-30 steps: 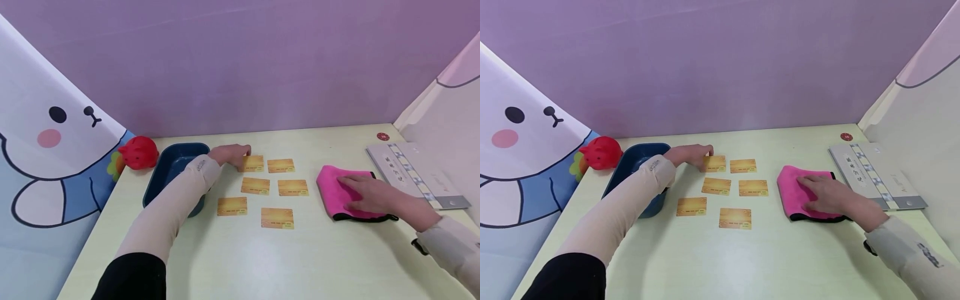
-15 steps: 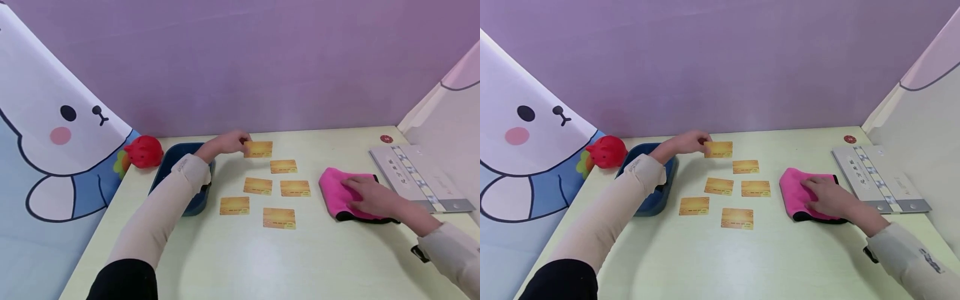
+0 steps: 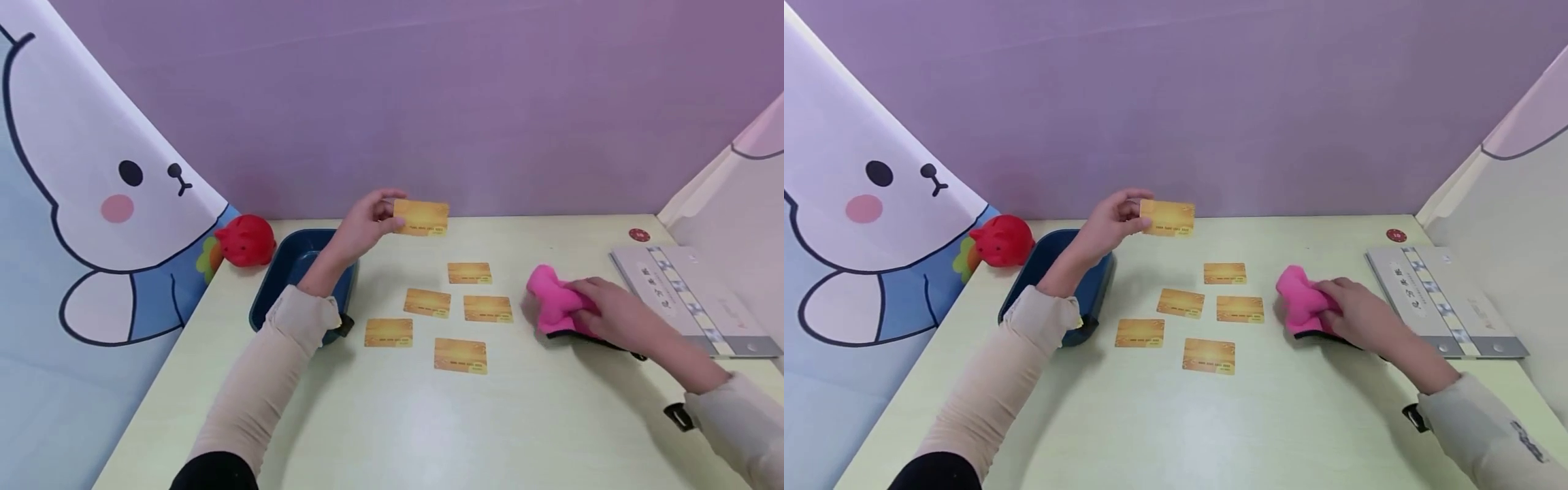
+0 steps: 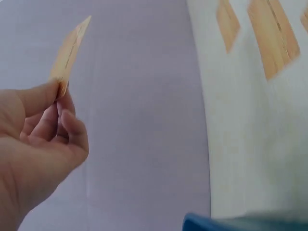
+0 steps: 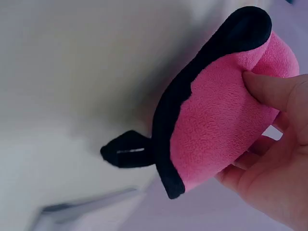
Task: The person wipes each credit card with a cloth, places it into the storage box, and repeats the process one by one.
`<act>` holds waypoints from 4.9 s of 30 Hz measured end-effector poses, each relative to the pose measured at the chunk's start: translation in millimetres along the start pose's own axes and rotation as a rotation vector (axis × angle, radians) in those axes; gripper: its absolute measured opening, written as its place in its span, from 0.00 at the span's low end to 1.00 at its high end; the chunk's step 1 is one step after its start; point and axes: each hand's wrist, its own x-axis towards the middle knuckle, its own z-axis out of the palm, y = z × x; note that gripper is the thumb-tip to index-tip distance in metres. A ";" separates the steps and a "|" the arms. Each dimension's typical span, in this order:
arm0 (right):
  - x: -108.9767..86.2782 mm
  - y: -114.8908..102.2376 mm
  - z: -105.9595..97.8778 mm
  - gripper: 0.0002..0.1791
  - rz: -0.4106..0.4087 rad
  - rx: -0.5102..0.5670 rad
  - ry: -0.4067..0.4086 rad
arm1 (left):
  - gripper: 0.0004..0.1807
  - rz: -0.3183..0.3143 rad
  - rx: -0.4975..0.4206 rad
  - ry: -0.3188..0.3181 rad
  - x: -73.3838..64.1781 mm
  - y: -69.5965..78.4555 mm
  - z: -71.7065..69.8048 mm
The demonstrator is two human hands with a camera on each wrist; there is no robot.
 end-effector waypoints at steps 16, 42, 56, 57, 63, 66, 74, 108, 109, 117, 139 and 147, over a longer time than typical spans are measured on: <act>67.0 -53.8 -61.1 0.28 -0.026 0.202 0.525 | 0.23 0.050 -0.226 0.222 2.4 -6.6 44.2; 84.3 -66.0 -35.6 0.28 0.207 0.453 0.445 | 0.28 -0.305 -0.478 0.178 -0.1 -27.4 52.6; 87.8 -77.8 -29.4 0.27 0.054 0.301 0.506 | 0.28 -0.304 -0.496 0.177 -0.4 -19.2 62.0; 88.8 -80.6 -26.7 0.25 0.007 0.249 0.525 | 0.28 -0.295 -0.496 0.177 -0.9 -17.4 64.2; 95.9 -99.1 -10.0 0.22 -0.252 -0.044 0.623 | 0.24 -0.235 -0.466 0.168 -3.0 -6.7 77.5; 97.5 -103.8 -4.2 0.24 -0.291 -0.114 0.641 | 0.23 -0.224 -0.455 0.169 -3.8 -3.3 81.2; 98.1 -107.5 5.4 0.20 -0.286 -0.208 0.661 | 0.21 -0.238 -0.444 0.154 -6.3 0.8 82.3; 98.0 -112.7 1.4 0.22 -0.270 -0.205 0.694 | 0.19 -0.160 -0.355 0.262 -4.7 4.5 87.7; 98.1 -112.8 2.8 0.22 -0.267 -0.209 0.688 | 0.18 -0.164 -0.355 0.262 -4.7 4.4 88.3; 98.2 -108.5 3.2 0.20 -0.222 -0.217 0.677 | 0.18 -0.173 -0.331 0.244 -5.6 6.3 82.7; 86.0 -80.5 -29.0 0.18 -0.075 -0.149 0.804 | 0.24 -0.026 -0.314 0.182 -10.1 0.8 54.5; 81.5 -83.5 -36.5 0.19 -0.052 -0.102 0.815 | 0.16 -0.015 -0.229 0.227 -10.0 -5.3 56.5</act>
